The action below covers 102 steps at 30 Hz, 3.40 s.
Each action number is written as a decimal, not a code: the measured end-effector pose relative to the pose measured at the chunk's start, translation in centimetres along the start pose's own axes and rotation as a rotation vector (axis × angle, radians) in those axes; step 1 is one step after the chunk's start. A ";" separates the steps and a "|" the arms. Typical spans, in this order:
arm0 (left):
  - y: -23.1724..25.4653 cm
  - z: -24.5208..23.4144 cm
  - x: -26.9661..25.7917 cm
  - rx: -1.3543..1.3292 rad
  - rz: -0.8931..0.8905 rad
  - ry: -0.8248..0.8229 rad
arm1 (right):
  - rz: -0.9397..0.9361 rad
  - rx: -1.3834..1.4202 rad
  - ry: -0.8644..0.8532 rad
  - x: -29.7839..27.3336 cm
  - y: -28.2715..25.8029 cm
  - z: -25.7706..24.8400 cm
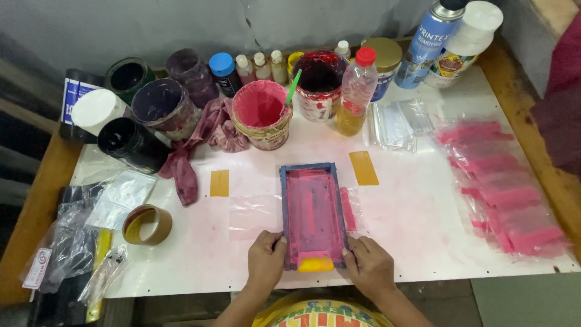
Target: The person uses a yellow squeegee to spread pink ink evenly across a rectangular screen printing frame. They repeatedly pull the ink from one side to the other to ensure full coverage of the mesh. The workspace is a white table cluttered with various paint containers, bottles, and plastic bags.
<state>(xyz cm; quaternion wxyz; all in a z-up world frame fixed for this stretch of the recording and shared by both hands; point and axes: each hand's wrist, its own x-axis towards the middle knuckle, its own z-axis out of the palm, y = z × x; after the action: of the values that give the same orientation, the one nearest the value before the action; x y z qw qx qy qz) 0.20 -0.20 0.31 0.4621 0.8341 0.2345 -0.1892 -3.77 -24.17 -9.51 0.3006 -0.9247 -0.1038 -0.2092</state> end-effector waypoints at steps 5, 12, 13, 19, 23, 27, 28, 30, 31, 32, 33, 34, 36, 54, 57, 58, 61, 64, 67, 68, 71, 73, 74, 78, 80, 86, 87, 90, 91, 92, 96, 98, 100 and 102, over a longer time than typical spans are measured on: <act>-0.2 0.2 0.2 -0.024 0.011 0.000 | -0.004 -0.014 -0.005 0.0 0.0 0.0; 0.6 0.0 -0.1 0.008 -0.018 -0.020 | 0.008 -0.026 -0.039 -0.1 0.1 0.1; 0.3 0.1 0.1 0.009 -0.019 -0.019 | 0.009 -0.025 -0.039 0.0 0.1 0.1; 0.1 0.2 0.3 0.008 0.017 -0.018 | 0.031 -0.024 -0.056 -0.1 0.2 0.2; -0.4 0.4 0.6 0.028 0.035 -0.015 | 0.028 -0.006 -0.019 0.1 0.1 0.1; -0.7 0.5 0.8 0.029 0.044 -0.009 | 0.022 -0.017 -0.024 0.1 0.0 0.0; -0.8 0.6 0.9 0.028 0.043 -0.009 | 0.022 -0.017 -0.024 0.2 -0.1 -0.1; -1.2 0.6 1.1 0.009 0.067 -0.008 | 0.006 -0.018 -0.005 0.4 -0.2 -0.2; -0.8 0.5 0.9 0.008 0.066 -0.007 | 0.004 -0.018 -0.006 0.3 -0.1 -0.1; -0.5 0.5 0.7 0.012 0.046 -0.014 | 0.007 -0.025 -0.014 0.1 0.1 0.1; -0.2 0.4 0.5 0.018 0.026 -0.023 | 0.012 -0.033 -0.021 0.0 0.2 0.2; -0.3 0.4 0.5 0.019 0.026 -0.023 | 0.012 -0.033 -0.021 0.0 0.2 0.2; -0.5 0.4 0.6 -0.002 0.047 -0.031 | 0.009 -0.040 -0.012 -0.1 0.2 0.3; -1.3 0.6 1.1 0.069 0.107 -0.013 | 0.007 -0.038 -0.010 0.1 0.0 0.0; -0.6 0.4 0.7 0.063 0.065 -0.024 | -0.001 -0.042 0.008 0.1 0.0 0.0; -1.0 0.5 0.9 0.063 0.065 -0.024 | -0.001 -0.043 0.008 0.2 -0.1 0.0; -1.5 0.6 1.2 0.052 0.120 -0.005 | 0.000 -0.035 -0.002 0.2 0.0 -0.1; -1.0 0.5 0.9 0.057 0.085 -0.026 | 0.024 -0.010 -0.030 0.1 0.0 0.0; -0.9 0.4 0.8 0.078 0.085 -0.031 | 0.027 -0.007 -0.035 0.1 0.0 0.0; -0.9 0.4 0.8 0.062 0.082 -0.032 | 0.028 -0.009 -0.033 0.1 0.0 0.0; -1.1 0.4 0.8 0.046 0.097 -0.030 | 0.019 -0.008 -0.025 0.2 -0.1 -0.1; -1.5 0.6 1.1 0.046 0.115 -0.027 | 0.009 -0.006 -0.018 0.4 -0.3 -0.2; -1.9 0.7 1.3 0.046 0.130 -0.015 | 0.008 -0.013 -0.013 0.4 -0.3 -0.3; -1.0 0.5 0.7 0.038 0.087 -0.020 | 0.017 -0.019 -0.007 0.5 -0.5 -0.3; -0.7 0.4 0.6 0.037 0.086 -0.025 | 0.014 -0.022 -0.010 0.3 -0.2 -0.1; -1.0 0.5 0.7 0.034 0.109 -0.021 | 0.009 -0.033 -0.006 0.2 0.0 0.1; -1.2 0.5 0.9 0.054 0.123 -0.016 | 0.016 -0.032 -0.018 0.0 0.1 0.2; -1.0 0.4 0.6 0.050 0.101 -0.025 | -0.020 -0.039 0.010 0.2 -0.1 0.0; -1.0 0.4 0.5 0.051 0.099 -0.025 | -0.020 -0.038 0.009 0.2 -0.1 -0.1; -1.0 0.4 0.5 0.046 0.104 -0.022 | -0.010 -0.040 -0.002 0.1 -0.1 -0.1; -0.6 0.4 0.4 0.037 0.091 -0.025 | 0.009 -0.034 -0.024 0.1 0.0 0.0; -0.4 0.3 0.2 0.050 0.083 -0.030 | 0.007 -0.045 -0.024 0.0 0.1 0.1; -0.8 0.4 0.5 0.063 0.076 -0.034 | 0.005 -0.056 -0.022 -0.1 0.2 0.2; -1.9 0.7 1.1 0.081 0.161 -0.006 | 0.014 -0.044 -0.019 -0.2 0.3 0.3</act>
<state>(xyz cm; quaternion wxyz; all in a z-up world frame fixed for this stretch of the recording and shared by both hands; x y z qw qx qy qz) -0.03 0.38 -1.95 0.4425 0.8676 0.1577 -0.1633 -3.80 -24.23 -9.93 0.2805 -0.9338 -0.0954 -0.2005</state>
